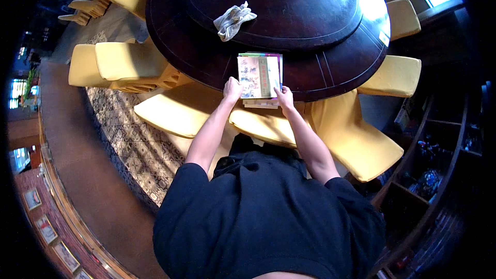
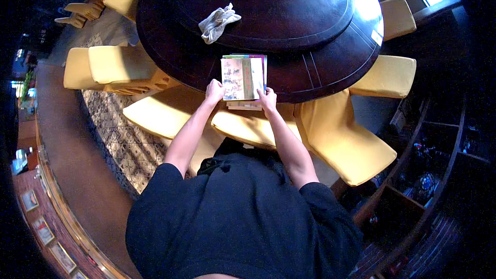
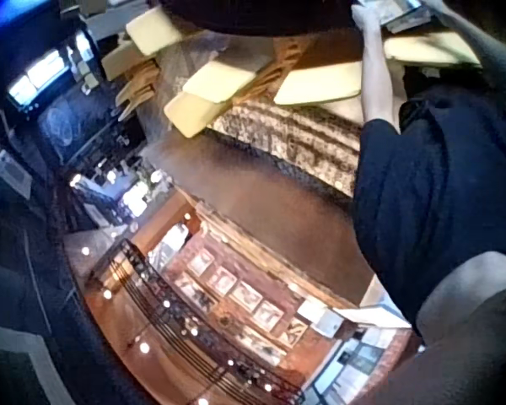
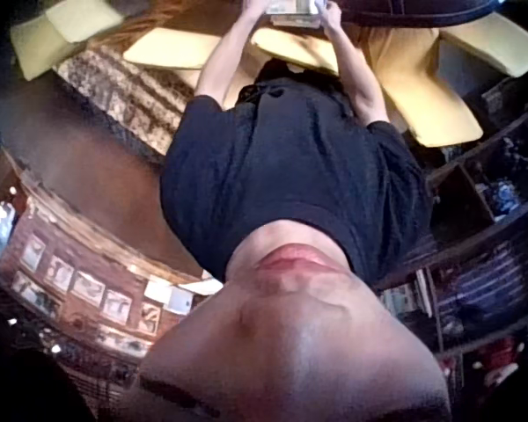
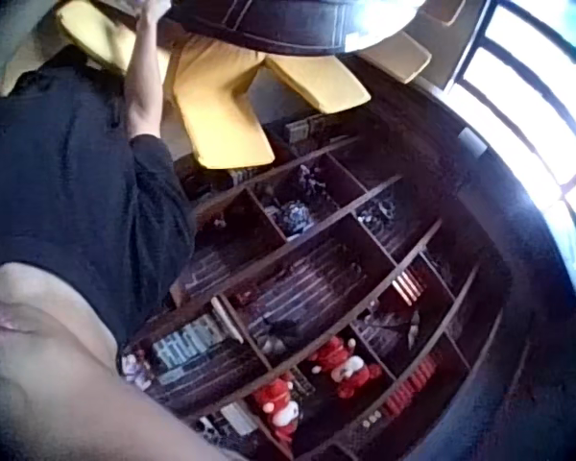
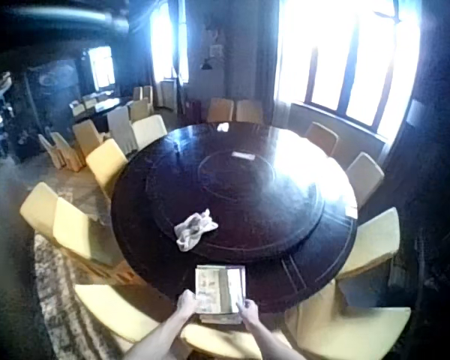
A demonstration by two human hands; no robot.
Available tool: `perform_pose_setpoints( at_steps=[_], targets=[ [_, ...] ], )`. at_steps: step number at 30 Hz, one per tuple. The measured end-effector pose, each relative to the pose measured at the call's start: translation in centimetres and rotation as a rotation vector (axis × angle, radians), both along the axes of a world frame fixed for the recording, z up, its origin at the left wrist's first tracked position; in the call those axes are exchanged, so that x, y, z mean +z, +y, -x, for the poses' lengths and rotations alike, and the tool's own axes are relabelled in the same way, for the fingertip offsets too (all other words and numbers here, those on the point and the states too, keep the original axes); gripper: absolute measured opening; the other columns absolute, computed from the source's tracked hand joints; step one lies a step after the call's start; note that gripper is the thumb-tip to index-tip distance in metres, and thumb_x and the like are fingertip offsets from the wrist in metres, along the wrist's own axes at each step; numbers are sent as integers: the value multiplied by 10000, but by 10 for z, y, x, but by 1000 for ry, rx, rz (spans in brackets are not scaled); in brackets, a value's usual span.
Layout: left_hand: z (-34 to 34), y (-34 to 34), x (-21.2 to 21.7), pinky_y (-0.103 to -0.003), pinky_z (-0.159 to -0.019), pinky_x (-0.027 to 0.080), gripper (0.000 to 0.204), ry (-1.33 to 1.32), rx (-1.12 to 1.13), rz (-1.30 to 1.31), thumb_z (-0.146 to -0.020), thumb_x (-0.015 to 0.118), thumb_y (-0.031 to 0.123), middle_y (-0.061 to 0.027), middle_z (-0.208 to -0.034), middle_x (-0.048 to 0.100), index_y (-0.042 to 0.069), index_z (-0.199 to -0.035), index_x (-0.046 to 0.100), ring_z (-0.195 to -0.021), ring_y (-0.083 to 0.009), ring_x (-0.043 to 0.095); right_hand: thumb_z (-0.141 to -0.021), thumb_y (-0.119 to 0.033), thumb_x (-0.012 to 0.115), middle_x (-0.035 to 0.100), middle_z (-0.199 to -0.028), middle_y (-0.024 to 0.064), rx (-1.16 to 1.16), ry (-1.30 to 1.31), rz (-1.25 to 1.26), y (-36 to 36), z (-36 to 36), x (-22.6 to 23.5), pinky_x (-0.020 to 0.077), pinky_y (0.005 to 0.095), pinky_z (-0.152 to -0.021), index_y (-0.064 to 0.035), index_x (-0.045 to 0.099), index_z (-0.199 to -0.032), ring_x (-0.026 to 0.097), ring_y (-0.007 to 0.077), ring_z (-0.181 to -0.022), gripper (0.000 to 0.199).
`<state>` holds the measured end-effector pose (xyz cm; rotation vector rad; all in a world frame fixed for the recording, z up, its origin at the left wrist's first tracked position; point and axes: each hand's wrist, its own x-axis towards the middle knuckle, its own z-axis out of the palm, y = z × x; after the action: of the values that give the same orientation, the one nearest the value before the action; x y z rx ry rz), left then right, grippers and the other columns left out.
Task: The person organizes a bookshelf by rearranging books and wiping down the empty shelf space with a cloth.
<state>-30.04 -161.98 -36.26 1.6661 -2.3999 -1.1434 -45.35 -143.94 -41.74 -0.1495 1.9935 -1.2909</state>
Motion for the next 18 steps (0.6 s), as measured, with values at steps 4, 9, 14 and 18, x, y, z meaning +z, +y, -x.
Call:
perform_pose_setpoints(
  at_steps=[4,9,14,18],
  targets=[
    [-1,8,-6,-393,-721,533,283,229,-1,-152,-753,724,265,-191,-827,689,-8,-742,651,-805,-295,678,-759,-294,776,661,-1044,203,-45,161,-32,-6,-10,-1,542,332,-691,85,536,-1212,666,220,-872,638],
    [9,47,-26,-387,-728,515,292,341,-355,-374,-747,667,283,-168,-754,687,-9,-771,677,-773,-295,676,-783,-278,767,696,-891,128,126,285,-259,4,1,12,524,304,-679,13,601,-1112,661,162,-778,470],
    [31,-16,4,-450,-1054,366,589,127,-149,126,-805,666,200,-245,-1455,325,38,-1329,450,-1282,-408,405,-799,-345,728,699,-905,140,183,287,-360,6,-4,32,520,344,-740,-2,640,-1066,671,217,-810,444],
    [41,-27,1,-559,-1134,152,778,76,-864,575,-773,706,370,-212,-1453,323,48,-1396,371,-1382,-388,231,-823,-366,705,695,-870,138,85,340,-339,9,-19,35,524,327,-704,22,627,-1036,669,198,-750,450]
  ],
)
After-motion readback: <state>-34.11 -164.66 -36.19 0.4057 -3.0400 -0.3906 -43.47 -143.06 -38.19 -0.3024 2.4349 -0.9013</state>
